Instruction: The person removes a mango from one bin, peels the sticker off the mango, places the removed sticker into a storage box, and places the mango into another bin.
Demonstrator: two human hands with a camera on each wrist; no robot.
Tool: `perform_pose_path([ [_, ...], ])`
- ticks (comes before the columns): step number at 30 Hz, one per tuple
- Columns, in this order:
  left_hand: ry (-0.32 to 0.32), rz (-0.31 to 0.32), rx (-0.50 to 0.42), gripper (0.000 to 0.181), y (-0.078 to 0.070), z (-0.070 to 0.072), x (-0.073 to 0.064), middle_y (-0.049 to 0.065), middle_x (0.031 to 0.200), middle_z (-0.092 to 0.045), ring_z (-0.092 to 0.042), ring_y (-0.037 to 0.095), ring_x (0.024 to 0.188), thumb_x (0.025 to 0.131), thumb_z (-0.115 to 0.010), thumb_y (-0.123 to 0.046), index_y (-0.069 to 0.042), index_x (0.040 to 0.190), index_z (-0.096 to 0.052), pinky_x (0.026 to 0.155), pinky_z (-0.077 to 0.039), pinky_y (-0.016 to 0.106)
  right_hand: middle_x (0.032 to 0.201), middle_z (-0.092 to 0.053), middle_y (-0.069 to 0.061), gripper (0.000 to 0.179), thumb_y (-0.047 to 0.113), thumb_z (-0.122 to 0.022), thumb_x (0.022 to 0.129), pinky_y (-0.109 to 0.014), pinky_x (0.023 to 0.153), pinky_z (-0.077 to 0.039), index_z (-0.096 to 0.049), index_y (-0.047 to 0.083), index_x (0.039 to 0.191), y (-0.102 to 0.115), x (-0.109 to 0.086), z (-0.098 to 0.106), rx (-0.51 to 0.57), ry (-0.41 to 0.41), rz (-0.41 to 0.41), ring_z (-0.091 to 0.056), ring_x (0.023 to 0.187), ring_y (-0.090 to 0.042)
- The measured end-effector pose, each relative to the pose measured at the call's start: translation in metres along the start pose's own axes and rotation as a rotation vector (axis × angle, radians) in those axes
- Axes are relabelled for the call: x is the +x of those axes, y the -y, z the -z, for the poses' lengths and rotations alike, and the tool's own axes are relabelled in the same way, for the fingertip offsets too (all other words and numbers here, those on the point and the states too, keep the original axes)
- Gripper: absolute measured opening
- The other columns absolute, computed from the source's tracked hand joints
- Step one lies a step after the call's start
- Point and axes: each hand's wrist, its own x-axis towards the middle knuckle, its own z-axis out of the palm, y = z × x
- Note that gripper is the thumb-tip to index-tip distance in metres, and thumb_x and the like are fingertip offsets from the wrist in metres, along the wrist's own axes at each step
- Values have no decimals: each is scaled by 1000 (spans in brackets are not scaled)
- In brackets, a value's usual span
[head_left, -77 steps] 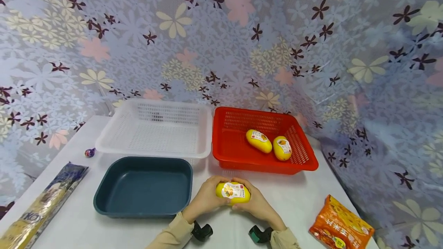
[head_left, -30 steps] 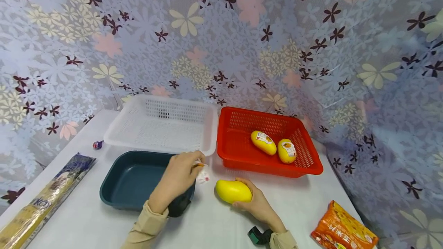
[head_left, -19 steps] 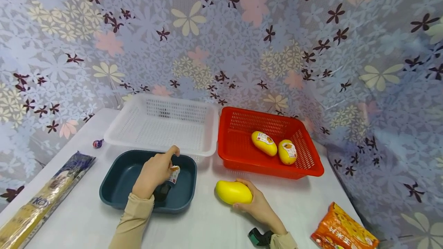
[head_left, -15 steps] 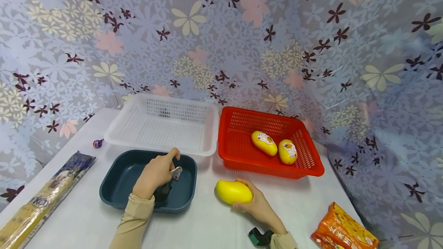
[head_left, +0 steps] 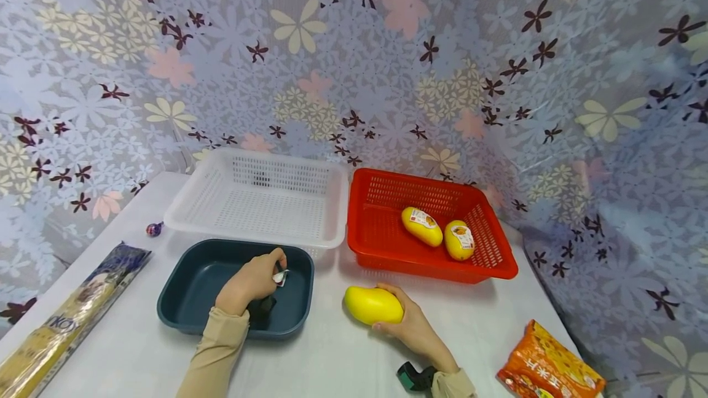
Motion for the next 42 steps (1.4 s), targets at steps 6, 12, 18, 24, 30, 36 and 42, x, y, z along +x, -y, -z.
perform_pose_path([
  [6,26,32,-9,44,2,-1,-1,18,102,-53,-50,22,71,74,-55,15,-8,112,-51,61,-42,32,135,-57,-1,76,28,-86,69,-45,103,-36,-50,25,136,2,-1,0,1,-6,6,-51,114,-19],
  [12,25,27,-33,59,1,-5,-1,21,124,-43,-46,21,59,73,-54,15,-13,125,-49,52,-35,27,135,-57,-1,75,26,-86,70,-42,100,-37,-51,24,136,4,-2,-1,6,-13,10,-51,113,-18],
  [18,43,4,-20,53,-7,-5,-3,15,118,-46,-38,17,55,77,-55,14,-12,122,-56,51,-34,26,137,-56,-1,75,27,-86,70,-44,103,-35,-50,24,136,4,-2,-2,23,0,-3,-50,116,-19],
  [24,8,-26,-12,31,-16,13,-13,13,109,-64,-59,21,84,88,-65,-7,-10,118,-62,76,-50,40,138,-55,0,76,29,-86,70,-46,104,-34,-49,25,137,2,-2,-1,20,12,-12,-50,117,-20],
  [30,-208,-55,-36,31,-5,49,-26,18,115,-67,-65,35,102,93,-62,-14,-5,122,-62,87,-51,52,138,-55,0,76,28,-86,71,-45,103,-36,-49,26,137,2,-1,0,22,12,-8,-50,116,-21],
  [36,-564,-46,-6,43,24,75,-32,27,128,-56,-50,46,118,88,-70,-17,1,126,-58,97,-39,60,138,-55,0,76,28,-86,71,-47,105,-35,-49,24,137,1,-1,1,23,7,1,-50,117,-20],
  [42,-653,52,24,90,57,95,-32,33,150,-29,-25,56,137,79,-79,-35,5,146,-33,104,-23,72,138,-55,0,75,28,-85,71,-46,104,-35,-49,25,137,-1,-2,1,19,10,11,-49,118,-20],
])
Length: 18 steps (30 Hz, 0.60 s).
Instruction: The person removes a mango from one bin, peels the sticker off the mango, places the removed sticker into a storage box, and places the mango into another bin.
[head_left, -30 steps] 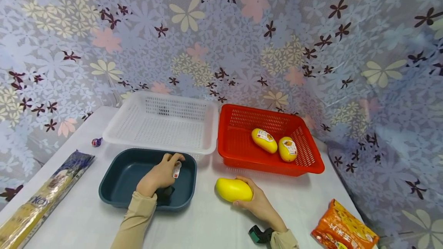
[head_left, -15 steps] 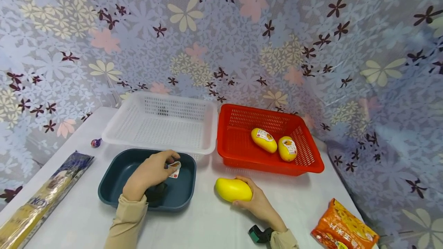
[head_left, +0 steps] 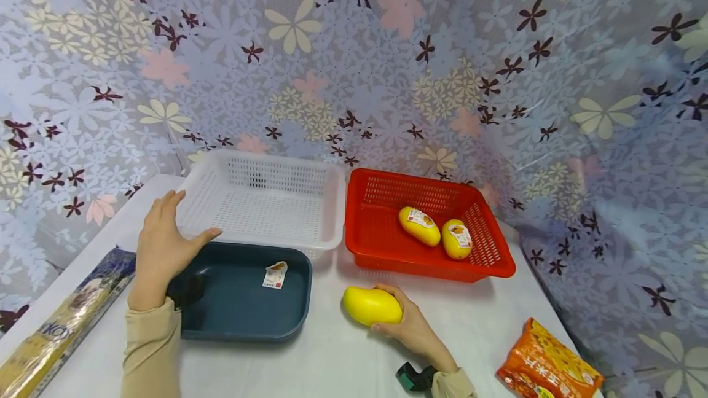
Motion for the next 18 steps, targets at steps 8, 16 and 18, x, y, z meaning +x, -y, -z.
perform_pose_path([
  [8,189,69,-50,117,43,4,21,37,156,-3,2,58,142,80,-75,-47,6,153,0,107,-13,74,138,-55,0,76,28,-85,71,-47,105,-33,-49,25,137,-1,1,-3,8,9,-9,-49,118,-20],
  [16,340,132,-114,120,56,1,33,40,153,7,2,59,141,82,-73,-48,6,151,9,107,-15,73,136,-56,3,75,27,-86,69,-46,105,-33,-51,27,135,-1,0,-1,-5,-15,-10,-50,117,-18],
  [18,345,147,-143,119,59,-3,34,38,154,7,-4,59,141,83,-73,-46,6,151,10,107,-17,72,136,-56,3,75,27,-86,70,-46,105,-34,-51,28,135,0,1,0,-11,-10,-5,-50,117,-18],
])
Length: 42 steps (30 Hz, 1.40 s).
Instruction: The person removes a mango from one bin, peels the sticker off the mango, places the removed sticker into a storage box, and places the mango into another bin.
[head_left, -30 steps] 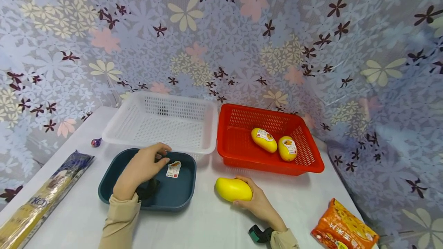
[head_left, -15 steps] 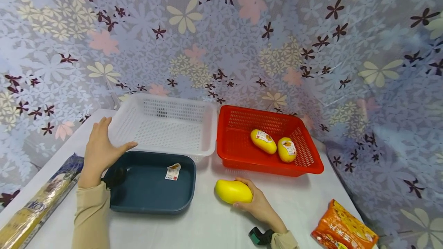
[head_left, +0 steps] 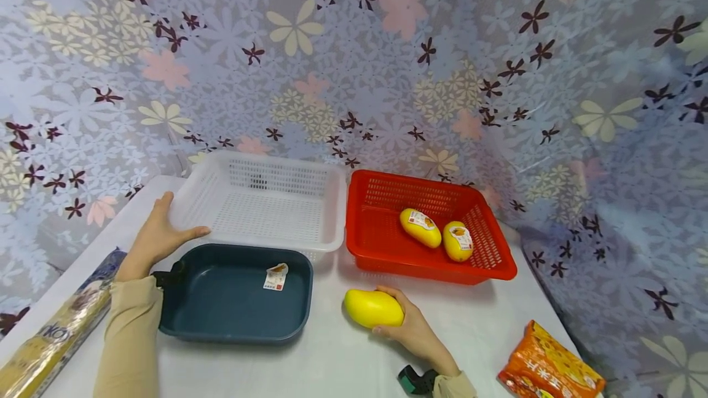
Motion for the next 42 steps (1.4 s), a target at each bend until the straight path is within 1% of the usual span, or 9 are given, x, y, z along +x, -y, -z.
perform_pose_path([
  [5,12,16,-54,119,7,-5,1,36,156,7,-7,57,141,83,-73,-44,5,151,12,109,-17,69,137,-56,2,74,27,-86,71,-44,103,-35,-51,27,136,7,-1,5,13,13,21,-50,118,-18],
  [8,32,24,-55,121,6,-5,3,34,156,11,-2,56,143,83,-73,-45,5,150,13,111,-15,69,138,-56,0,74,26,-86,72,-42,102,-36,-51,24,137,14,0,8,11,14,52,-50,119,-20],
  [13,25,18,-51,121,6,-2,6,33,157,11,-8,56,142,82,-75,-43,5,151,12,110,-16,69,140,-54,-2,75,26,-84,74,-42,100,-39,-49,21,139,33,6,10,23,50,107,-49,118,-23],
  [19,56,43,-61,122,7,0,8,32,156,15,4,53,144,82,-74,-45,4,150,14,112,-12,68,140,-52,-5,74,24,-82,77,-40,94,-43,-46,21,141,63,15,12,68,123,189,-49,115,-28],
  [22,59,51,-44,122,7,0,10,31,156,15,6,52,144,81,-74,-47,4,150,13,113,-11,67,140,-51,-5,73,22,-80,78,-37,93,-46,-45,22,142,77,23,12,96,139,238,-49,114,-28],
  [27,53,68,-31,123,5,-2,14,30,157,14,4,51,145,80,-75,-47,4,151,12,114,-12,66,141,-50,-7,70,22,-79,80,-39,93,-46,-45,21,142,103,41,11,110,134,314,-49,114,-29],
  [31,54,78,-36,123,5,-2,15,29,158,14,4,51,145,80,-75,-47,4,151,12,114,-12,66,142,-49,-9,69,23,-77,83,-39,95,-45,-43,17,143,121,63,10,124,127,332,-49,115,-30],
  [35,61,79,-45,123,5,-2,14,28,158,14,4,50,146,80,-75,-47,2,151,12,114,-12,65,143,-46,-10,66,20,-74,86,-35,95,-45,-42,16,144,136,89,6,144,131,306,-49,115,-30],
  [42,63,77,-41,123,7,1,11,28,158,14,3,51,145,80,-75,-48,3,151,12,114,-12,66,142,-44,-10,62,22,-70,89,-36,96,-47,-42,20,144,158,136,-10,192,169,235,-48,118,-29],
])
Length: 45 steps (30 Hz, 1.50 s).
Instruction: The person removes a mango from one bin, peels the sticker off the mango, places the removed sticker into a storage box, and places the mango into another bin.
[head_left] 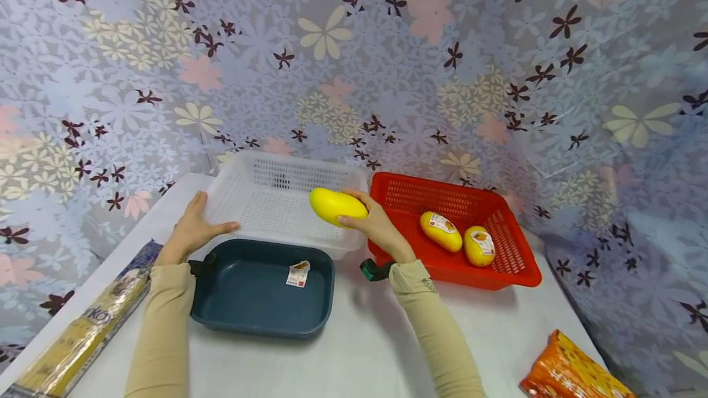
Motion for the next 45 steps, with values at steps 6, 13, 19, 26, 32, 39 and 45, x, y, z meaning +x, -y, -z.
perform_pose_path([
  [6,3,16,1,124,2,0,-1,26,159,13,2,51,146,79,-75,-50,2,152,11,114,-13,66,144,-41,-11,62,19,-67,90,-37,97,-47,-39,19,146,4,41,-10,97,12,-70,-48,117,-28],
  [13,-9,13,0,123,3,0,1,25,160,11,1,50,146,79,-75,-50,1,152,9,113,-14,66,143,-40,-13,61,15,-64,92,-41,105,-46,-37,15,147,2,79,-20,247,42,-158,-50,114,-26],
  [19,-11,13,2,123,3,0,3,25,160,11,1,49,146,79,-76,-50,2,152,9,114,-14,66,140,-44,-15,60,13,-64,93,-48,106,-43,-38,12,147,-7,96,-30,230,151,-264,-53,107,-25],
  [26,-14,11,-10,122,3,-1,3,24,161,11,1,48,147,79,-76,-48,1,152,8,114,-14,65,131,-47,-14,58,17,-62,94,-51,106,-43,-39,13,147,-14,108,-41,110,331,-416,-53,95,-22],
  [32,-25,6,-10,122,4,-2,2,26,160,9,-1,50,146,79,-77,-46,3,152,7,114,-14,66,136,-48,-11,60,34,-65,91,-34,85,-52,-43,19,145,-18,111,-40,-176,399,-432,-58,98,-24],
  [39,-26,8,12,123,1,-2,3,27,160,8,-3,51,146,78,-77,-48,4,152,6,113,-15,66,156,-32,-12,63,33,-61,93,-51,109,-39,-38,15,149,-14,106,-34,-194,407,-469,-40,138,-39],
  [45,-17,14,25,123,1,0,1,27,160,9,-2,51,146,79,-76,-50,3,152,7,113,-15,66,155,-34,-11,62,36,-62,93,-53,111,-36,-40,16,147,-6,101,-31,-231,382,-464,-40,139,-35],
])
